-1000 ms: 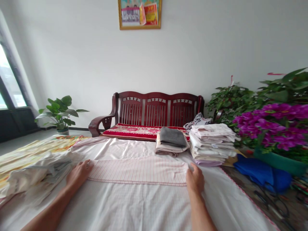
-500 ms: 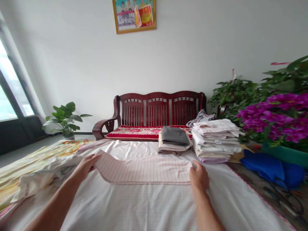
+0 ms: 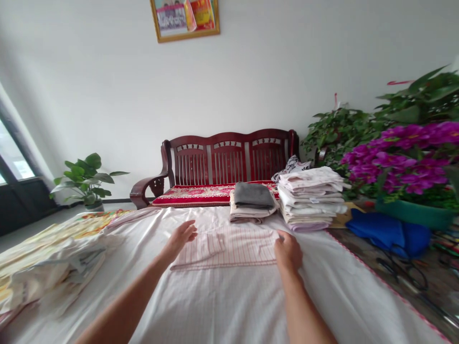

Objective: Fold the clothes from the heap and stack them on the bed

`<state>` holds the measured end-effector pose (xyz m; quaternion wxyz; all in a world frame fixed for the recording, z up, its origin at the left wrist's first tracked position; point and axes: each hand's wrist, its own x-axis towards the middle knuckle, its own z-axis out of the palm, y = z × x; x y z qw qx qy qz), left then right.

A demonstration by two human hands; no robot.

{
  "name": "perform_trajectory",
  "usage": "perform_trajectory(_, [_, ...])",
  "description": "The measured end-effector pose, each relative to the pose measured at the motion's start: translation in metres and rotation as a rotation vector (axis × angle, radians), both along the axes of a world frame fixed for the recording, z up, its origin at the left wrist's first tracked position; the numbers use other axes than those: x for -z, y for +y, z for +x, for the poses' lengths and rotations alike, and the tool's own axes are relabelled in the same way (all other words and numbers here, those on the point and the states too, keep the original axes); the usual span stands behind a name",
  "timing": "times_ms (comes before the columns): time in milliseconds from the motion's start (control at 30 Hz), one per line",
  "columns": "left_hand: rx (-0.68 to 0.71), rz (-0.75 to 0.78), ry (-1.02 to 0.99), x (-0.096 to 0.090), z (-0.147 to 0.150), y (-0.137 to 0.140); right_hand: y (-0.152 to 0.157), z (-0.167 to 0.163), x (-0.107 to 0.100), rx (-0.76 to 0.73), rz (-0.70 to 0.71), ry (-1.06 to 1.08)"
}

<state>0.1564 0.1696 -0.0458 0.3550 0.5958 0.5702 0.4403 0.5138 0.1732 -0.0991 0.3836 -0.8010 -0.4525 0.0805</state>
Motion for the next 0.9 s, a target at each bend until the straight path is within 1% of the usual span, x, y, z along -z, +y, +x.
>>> perform_trajectory(33, [-0.012,0.078,0.151,0.005,-0.001,0.001,0.000,0.000,0.000,0.001,-0.004,-0.008])
perform_trajectory(100, [0.013,0.215,0.456,0.016,-0.004,0.002,0.000,0.000,0.000,-0.003,-0.002,-0.029])
perform_trajectory(133, [0.044,0.259,0.584,0.022,-0.006,0.001,0.000,0.000,0.001,-0.005,-0.001,-0.039])
perform_trajectory(200, [0.110,0.283,0.789,0.036,-0.007,-0.003,0.000,0.000,0.001,-0.015,-0.001,-0.054])
perform_trajectory(267, [0.161,0.257,0.933,0.048,-0.006,-0.008,0.000,-0.001,0.001,-0.023,-0.009,-0.061])
perform_trajectory(367, [0.215,0.233,1.020,0.059,-0.003,-0.013,-0.001,-0.001,-0.001,-0.023,-0.021,-0.068])
perform_trajectory(433, [0.217,0.236,1.004,0.062,-0.004,-0.012,-0.002,-0.002,-0.002,-0.027,-0.022,-0.075])
perform_trajectory(467, [0.192,0.234,0.978,0.062,-0.005,-0.011,-0.002,-0.002,-0.003,-0.029,-0.022,-0.079])
perform_trajectory(533, [0.076,0.225,0.892,0.061,-0.010,-0.005,-0.003,-0.002,-0.003,-0.029,-0.023,-0.083])
perform_trajectory(600, [-0.087,0.186,0.738,0.059,-0.019,0.001,-0.003,-0.003,-0.004,-0.024,-0.018,-0.082])
perform_trajectory(667, [-0.226,0.095,0.547,0.056,-0.030,0.007,-0.003,-0.003,-0.004,-0.021,-0.013,-0.075])
perform_trajectory(733, [-0.300,0.001,0.407,0.052,-0.041,0.010,-0.003,-0.003,-0.005,-0.018,-0.017,-0.069])
perform_trajectory(800, [-0.316,-0.066,0.301,0.048,-0.050,0.010,-0.002,-0.003,-0.005,-0.010,-0.034,-0.075])
perform_trajectory(900, [-0.265,-0.132,0.170,0.043,-0.055,0.006,-0.001,-0.005,-0.007,0.014,-0.084,-0.157])
